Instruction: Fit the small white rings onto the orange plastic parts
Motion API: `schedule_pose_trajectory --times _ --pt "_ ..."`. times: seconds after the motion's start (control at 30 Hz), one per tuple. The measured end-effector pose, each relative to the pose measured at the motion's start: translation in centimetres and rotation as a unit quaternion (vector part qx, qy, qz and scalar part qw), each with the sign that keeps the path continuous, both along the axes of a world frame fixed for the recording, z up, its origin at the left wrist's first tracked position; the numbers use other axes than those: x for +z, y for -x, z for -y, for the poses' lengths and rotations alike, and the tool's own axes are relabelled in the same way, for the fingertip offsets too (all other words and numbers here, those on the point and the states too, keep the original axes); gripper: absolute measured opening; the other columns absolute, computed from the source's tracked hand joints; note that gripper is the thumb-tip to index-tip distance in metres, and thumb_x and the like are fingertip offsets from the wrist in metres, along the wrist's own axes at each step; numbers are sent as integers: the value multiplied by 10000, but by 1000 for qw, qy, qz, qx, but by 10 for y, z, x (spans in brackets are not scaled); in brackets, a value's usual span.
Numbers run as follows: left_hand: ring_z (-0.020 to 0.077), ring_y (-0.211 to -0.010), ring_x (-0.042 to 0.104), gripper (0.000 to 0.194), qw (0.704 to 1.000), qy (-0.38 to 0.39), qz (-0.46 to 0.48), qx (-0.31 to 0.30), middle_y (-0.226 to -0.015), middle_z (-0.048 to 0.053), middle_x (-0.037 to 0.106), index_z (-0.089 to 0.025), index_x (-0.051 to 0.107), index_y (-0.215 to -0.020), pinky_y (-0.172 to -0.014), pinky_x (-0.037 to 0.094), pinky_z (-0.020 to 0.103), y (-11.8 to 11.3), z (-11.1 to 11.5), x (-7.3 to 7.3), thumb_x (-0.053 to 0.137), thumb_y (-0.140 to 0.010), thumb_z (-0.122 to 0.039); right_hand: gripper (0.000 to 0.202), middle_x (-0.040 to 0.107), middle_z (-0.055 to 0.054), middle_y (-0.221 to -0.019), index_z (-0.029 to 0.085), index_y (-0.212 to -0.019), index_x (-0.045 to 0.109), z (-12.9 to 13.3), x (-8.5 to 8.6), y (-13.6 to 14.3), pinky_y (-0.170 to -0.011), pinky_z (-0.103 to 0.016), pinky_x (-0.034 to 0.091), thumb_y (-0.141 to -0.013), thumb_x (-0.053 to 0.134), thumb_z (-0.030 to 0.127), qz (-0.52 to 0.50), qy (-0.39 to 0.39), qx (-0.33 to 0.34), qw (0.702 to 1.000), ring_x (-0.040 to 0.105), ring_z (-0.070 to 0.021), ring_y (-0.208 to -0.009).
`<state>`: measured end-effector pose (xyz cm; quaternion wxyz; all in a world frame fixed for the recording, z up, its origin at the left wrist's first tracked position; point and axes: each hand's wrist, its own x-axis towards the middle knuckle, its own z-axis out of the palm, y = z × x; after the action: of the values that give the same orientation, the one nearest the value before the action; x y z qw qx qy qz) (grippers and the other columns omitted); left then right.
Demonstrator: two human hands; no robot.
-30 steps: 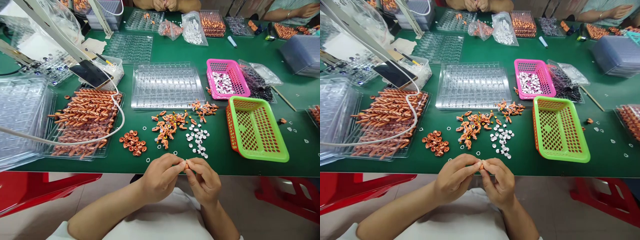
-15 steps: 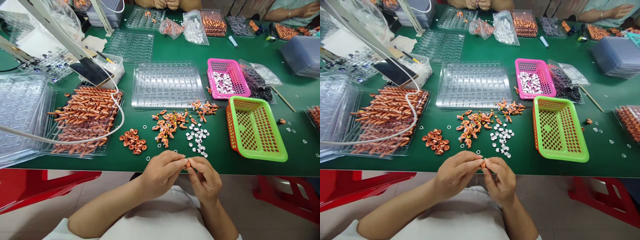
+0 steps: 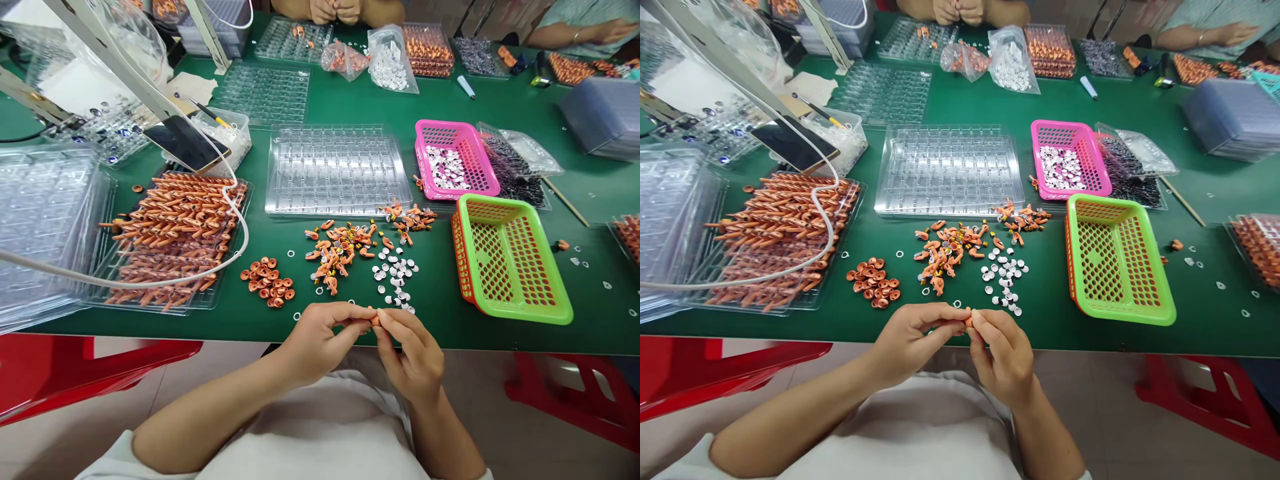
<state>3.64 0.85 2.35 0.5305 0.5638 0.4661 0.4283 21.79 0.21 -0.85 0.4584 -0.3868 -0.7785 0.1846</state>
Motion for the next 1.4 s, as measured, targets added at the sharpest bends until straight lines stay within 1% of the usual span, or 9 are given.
schedule_pose_trajectory --times 0.07,0.13,0.23,0.33,0.5,0.63,0.93,1.27,1.4 --pt "199 -804 749 154 988 124 97 -2 -896 84 792 -145 769 -955 -745 628 320 0 -2 1 688 -835 -196 541 718 -105 -1066 246 -1343 550 -2 0 -1 -752 -373 636 -854 628 27 19 -13 2 1000 705 -224 -938" --pt "188 -732 742 159 968 199 156 5 -825 73 792 -134 779 -901 -717 630 316 0 -4 1 754 -775 -229 553 719 -112 -1072 235 -1358 540 -3 1 -1 -748 -369 636 -854 629 27 32 -23 11 999 704 -228 -940" --pt "157 -631 707 169 951 252 178 30 -709 48 772 -131 784 -803 -668 615 293 -1 -9 -1 826 -695 -255 568 716 -123 -1081 210 -1367 539 -6 3 -1 -756 -353 633 -843 631 11 36 -30 33 998 703 -230 -951" --pt "140 -605 684 176 939 279 194 48 -677 41 759 -130 786 -767 -653 599 275 -2 -11 -4 849 -666 -259 561 709 -123 -1088 217 -1364 543 -10 6 0 -773 -344 626 -849 618 9 35 -15 53 998 697 -227 -966" --pt "114 -611 670 183 921 312 225 60 -697 37 760 -131 793 -771 -654 575 227 -3 -11 -7 866 -645 -242 536 657 -103 -1124 255 -1352 549 -13 9 -1 -806 -347 604 -876 582 11 11 43 73 996 669 -210 -996" --pt "111 -624 679 191 911 334 235 60 -702 31 761 -136 796 -785 -663 571 210 -1 -10 -6 870 -649 -249 509 594 -102 -1164 253 -1302 593 -12 11 0 -846 -358 584 -866 580 -9 -29 93 84 992 636 -212 -1036" --pt "117 -628 692 184 896 347 268 68 -706 35 766 -133 791 -769 -661 571 212 -1 -10 -6 878 -642 -233 484 563 -83 -1154 277 -1251 638 -9 11 5 -839 -346 562 -868 572 -12 -84 142 73 984 616 -200 -1025" --pt "108 -620 682 165 898 334 274 83 -677 29 761 -141 787 -763 -660 561 207 -3 -7 -9 875 -650 -222 448 585 -52 -1086 307 -1197 671 -5 7 10 -796 -320 543 -861 623 15 -136 173 55 974 616 -184 -972" --pt "100 -619 677 140 912 310 257 76 -664 19 759 -154 787 -758 -665 556 198 -4 -5 -9 869 -657 -205 383 599 -49 -1058 309 -1152 701 -4 3 11 -781 -317 543 -891 596 50 -206 219 46 953 611 -183 -958"
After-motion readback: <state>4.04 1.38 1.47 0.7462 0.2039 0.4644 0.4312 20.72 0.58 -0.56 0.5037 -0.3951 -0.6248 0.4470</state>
